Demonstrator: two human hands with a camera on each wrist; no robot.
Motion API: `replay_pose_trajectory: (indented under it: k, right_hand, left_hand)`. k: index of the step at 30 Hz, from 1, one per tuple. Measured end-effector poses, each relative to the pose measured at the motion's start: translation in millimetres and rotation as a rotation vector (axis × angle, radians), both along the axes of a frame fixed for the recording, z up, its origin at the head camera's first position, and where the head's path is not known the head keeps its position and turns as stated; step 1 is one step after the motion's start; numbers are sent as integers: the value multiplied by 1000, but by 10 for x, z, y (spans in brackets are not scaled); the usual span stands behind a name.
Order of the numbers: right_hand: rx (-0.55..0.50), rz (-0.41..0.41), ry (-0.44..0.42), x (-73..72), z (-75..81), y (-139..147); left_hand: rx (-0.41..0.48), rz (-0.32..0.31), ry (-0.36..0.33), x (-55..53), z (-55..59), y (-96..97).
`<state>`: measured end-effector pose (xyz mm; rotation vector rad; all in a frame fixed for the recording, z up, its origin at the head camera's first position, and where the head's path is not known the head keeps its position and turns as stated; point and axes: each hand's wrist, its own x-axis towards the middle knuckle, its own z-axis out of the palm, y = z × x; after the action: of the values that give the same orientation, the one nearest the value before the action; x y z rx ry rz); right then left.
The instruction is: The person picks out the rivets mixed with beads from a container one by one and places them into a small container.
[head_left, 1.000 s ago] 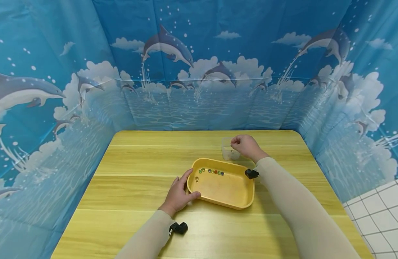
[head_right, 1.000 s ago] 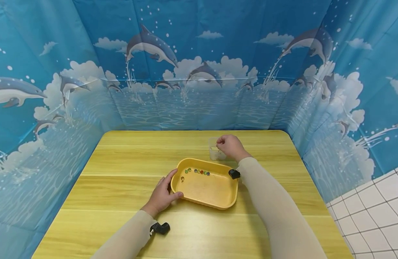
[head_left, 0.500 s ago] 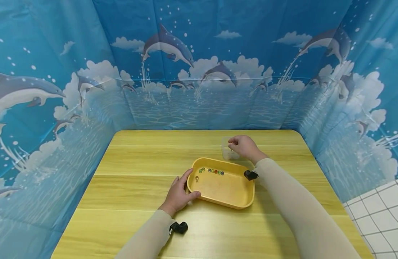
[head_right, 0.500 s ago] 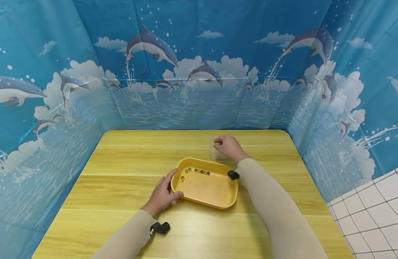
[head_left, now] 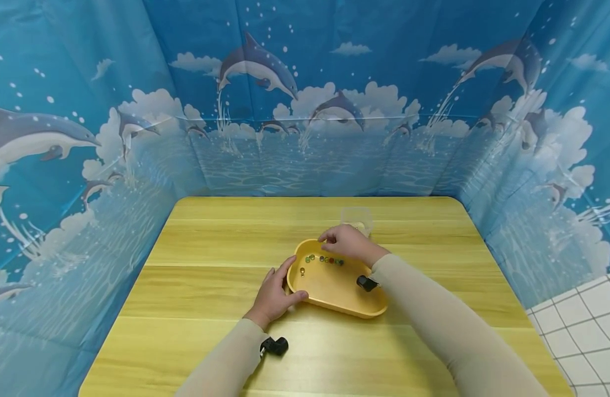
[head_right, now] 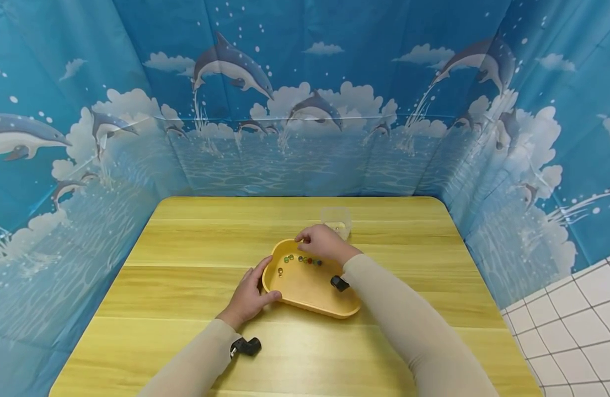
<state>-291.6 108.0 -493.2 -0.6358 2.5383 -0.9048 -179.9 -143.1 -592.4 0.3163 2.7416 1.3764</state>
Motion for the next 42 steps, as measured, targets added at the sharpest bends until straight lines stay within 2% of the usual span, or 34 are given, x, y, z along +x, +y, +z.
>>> replay_pose_trajectory:
  k: [3, 11, 18, 25, 33, 42]
  right_hand:
    - [9, 49, -7, 46, -63, -87]
    - [54, 134, 59, 113, -172, -240]
    - [75, 157, 47, 135, -254, -321]
    - [93, 167, 7, 194, -273, -374]
    - [93, 174, 1, 222, -297, -404]
    - [91, 221, 20, 215, -355, -427]
  left_hand:
    - [-3, -2, -1, -2, -2, 0]
    - [-5, 3, -5, 10, 5, -5]
    - [-17, 6, 1, 15, 22, -2]
    - [-20, 4, 7, 18, 16, -2]
    - [-14, 0, 3, 11, 9, -6]
    - [-18, -7, 14, 1, -5, -11]
